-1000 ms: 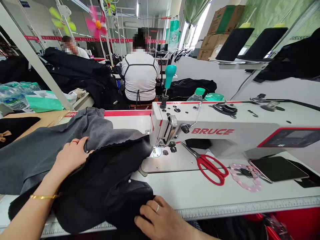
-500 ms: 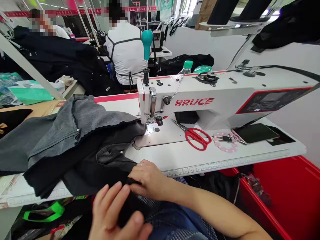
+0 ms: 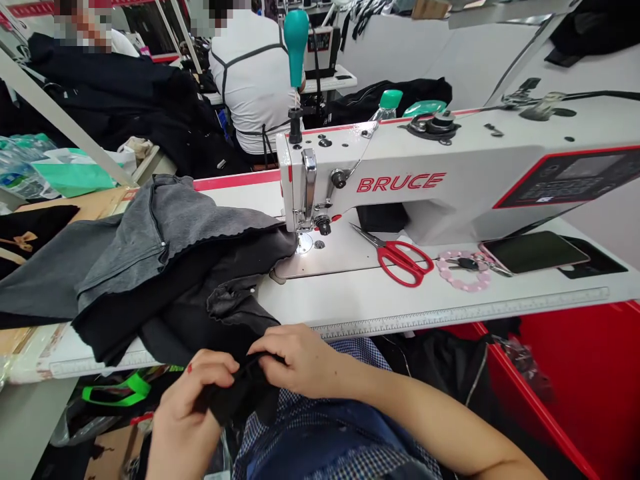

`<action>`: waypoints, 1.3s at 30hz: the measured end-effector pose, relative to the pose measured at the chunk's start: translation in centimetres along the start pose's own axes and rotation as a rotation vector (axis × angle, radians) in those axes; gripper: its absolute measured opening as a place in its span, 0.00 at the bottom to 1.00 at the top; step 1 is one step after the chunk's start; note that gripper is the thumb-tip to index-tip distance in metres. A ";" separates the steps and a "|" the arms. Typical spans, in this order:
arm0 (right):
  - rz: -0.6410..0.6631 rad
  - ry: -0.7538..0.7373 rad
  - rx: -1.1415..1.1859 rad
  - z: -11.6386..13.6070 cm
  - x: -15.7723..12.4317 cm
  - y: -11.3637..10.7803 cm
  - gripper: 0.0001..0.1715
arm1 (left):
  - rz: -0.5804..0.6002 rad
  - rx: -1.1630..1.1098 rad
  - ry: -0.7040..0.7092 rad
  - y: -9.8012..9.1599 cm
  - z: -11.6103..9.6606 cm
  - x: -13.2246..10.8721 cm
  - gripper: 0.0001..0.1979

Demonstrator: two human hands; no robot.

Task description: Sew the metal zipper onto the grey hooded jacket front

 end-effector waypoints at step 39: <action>-0.073 -0.310 -0.104 2.8 -1.2 1.4 0.09 | 0.078 0.151 0.481 -1.8 2.0 -3.3 0.10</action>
Point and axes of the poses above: each hand's wrist, its own x-axis towards the middle knuckle, its own y-axis out of the palm, z = x × y, the point moved 2 cm from there along x, towards the middle knuckle, and after that the axes turned 10 degrees about -z, right-handed, at the moved point
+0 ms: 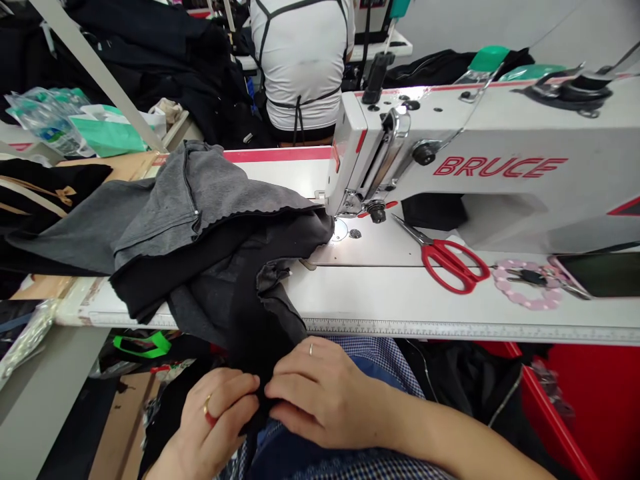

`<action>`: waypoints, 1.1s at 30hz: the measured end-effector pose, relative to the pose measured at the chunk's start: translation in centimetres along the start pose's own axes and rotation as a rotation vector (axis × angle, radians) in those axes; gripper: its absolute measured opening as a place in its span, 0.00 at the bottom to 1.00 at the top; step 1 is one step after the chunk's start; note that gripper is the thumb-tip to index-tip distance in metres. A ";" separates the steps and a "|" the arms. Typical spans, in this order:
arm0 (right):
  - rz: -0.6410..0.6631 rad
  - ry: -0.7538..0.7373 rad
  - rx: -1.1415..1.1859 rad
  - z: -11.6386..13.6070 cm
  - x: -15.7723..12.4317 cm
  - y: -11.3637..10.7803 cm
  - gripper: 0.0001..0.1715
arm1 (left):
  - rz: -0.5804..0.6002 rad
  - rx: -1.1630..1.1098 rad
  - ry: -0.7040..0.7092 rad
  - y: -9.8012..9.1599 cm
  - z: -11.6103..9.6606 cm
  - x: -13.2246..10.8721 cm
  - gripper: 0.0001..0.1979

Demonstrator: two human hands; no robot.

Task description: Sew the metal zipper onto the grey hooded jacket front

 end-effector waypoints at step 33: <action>-0.056 -0.098 0.025 0.5 0.7 0.4 0.06 | -0.117 0.104 -0.005 -0.3 -1.1 -0.8 0.09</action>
Point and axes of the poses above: each hand's wrist, its own x-axis towards the middle knuckle, its own y-axis out of the palm, z = x × y, the point moved 2 cm from there along x, towards the middle knuckle, and after that the axes turned 10 degrees about -z, right-handed, at the moved point
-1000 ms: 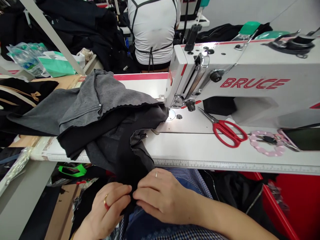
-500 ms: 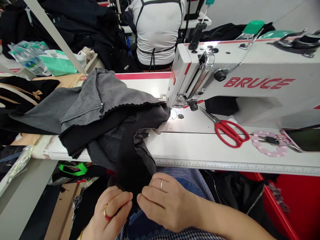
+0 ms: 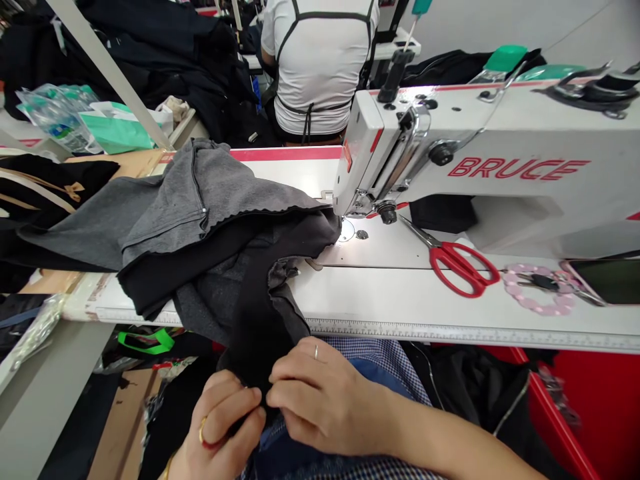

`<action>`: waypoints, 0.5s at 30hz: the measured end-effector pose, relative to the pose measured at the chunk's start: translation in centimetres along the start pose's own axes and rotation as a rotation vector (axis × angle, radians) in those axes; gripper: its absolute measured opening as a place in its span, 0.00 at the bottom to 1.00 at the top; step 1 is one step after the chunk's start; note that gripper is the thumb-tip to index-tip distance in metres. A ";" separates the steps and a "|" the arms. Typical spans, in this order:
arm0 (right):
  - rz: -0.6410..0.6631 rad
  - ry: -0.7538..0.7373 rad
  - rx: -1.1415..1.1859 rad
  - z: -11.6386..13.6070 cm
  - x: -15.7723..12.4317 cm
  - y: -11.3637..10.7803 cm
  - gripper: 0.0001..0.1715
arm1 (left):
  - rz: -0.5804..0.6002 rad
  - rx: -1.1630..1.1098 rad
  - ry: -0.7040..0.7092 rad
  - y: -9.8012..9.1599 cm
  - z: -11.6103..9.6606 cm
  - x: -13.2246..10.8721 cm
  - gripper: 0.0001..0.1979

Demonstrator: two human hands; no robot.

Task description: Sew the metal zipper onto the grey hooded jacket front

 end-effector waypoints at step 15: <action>-0.090 -0.075 -0.179 0.0 -0.7 0.4 0.09 | -0.035 0.076 -0.074 0.7 0.1 -1.6 0.12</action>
Point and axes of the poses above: each hand's wrist, its own x-axis towards the middle knuckle, its own y-axis out of the palm, z = x × y, the point moved 2 cm from there along x, towards the middle knuckle, and after that the axes turned 10 degrees about -z, right-handed, at the moved point
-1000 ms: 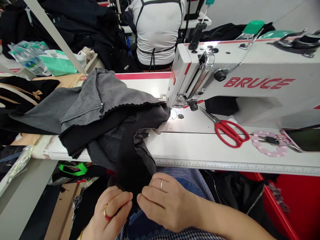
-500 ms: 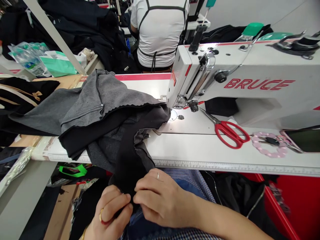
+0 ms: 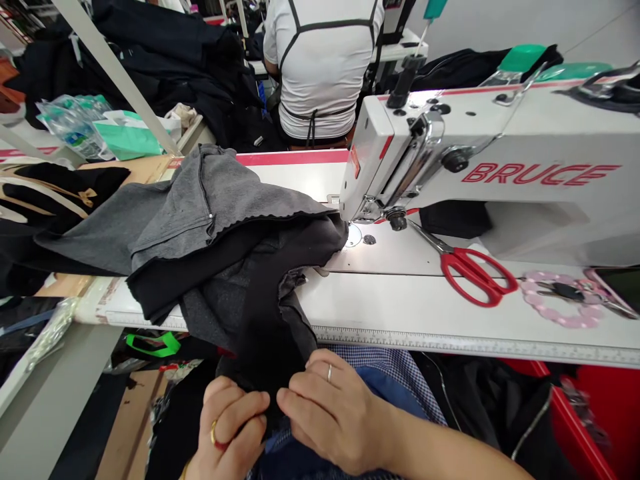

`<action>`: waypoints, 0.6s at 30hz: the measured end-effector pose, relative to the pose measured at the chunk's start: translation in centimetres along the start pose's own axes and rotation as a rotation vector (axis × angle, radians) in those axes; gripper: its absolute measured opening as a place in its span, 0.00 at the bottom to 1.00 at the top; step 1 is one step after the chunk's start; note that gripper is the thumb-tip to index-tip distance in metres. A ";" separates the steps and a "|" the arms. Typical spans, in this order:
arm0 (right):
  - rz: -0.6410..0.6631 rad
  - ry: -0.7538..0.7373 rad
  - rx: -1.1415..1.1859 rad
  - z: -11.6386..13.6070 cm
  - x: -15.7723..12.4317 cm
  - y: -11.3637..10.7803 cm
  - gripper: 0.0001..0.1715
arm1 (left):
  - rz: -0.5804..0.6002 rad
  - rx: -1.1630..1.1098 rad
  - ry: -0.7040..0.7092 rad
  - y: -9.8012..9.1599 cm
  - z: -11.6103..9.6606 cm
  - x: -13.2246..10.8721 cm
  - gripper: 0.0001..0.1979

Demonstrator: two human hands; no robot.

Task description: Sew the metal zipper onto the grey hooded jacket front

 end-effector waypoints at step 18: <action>0.154 0.022 0.159 -0.6 -0.2 -0.5 0.06 | 0.065 -0.124 -0.071 0.8 0.1 1.2 0.13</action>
Point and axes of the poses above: each hand's wrist, its own x-axis towards the middle knuckle, its own y-axis out of the palm, z = x × y, the point moved 2 cm from there along x, towards the middle knuckle, and after that the axes turned 10 degrees about -z, right-handed, at the moved point
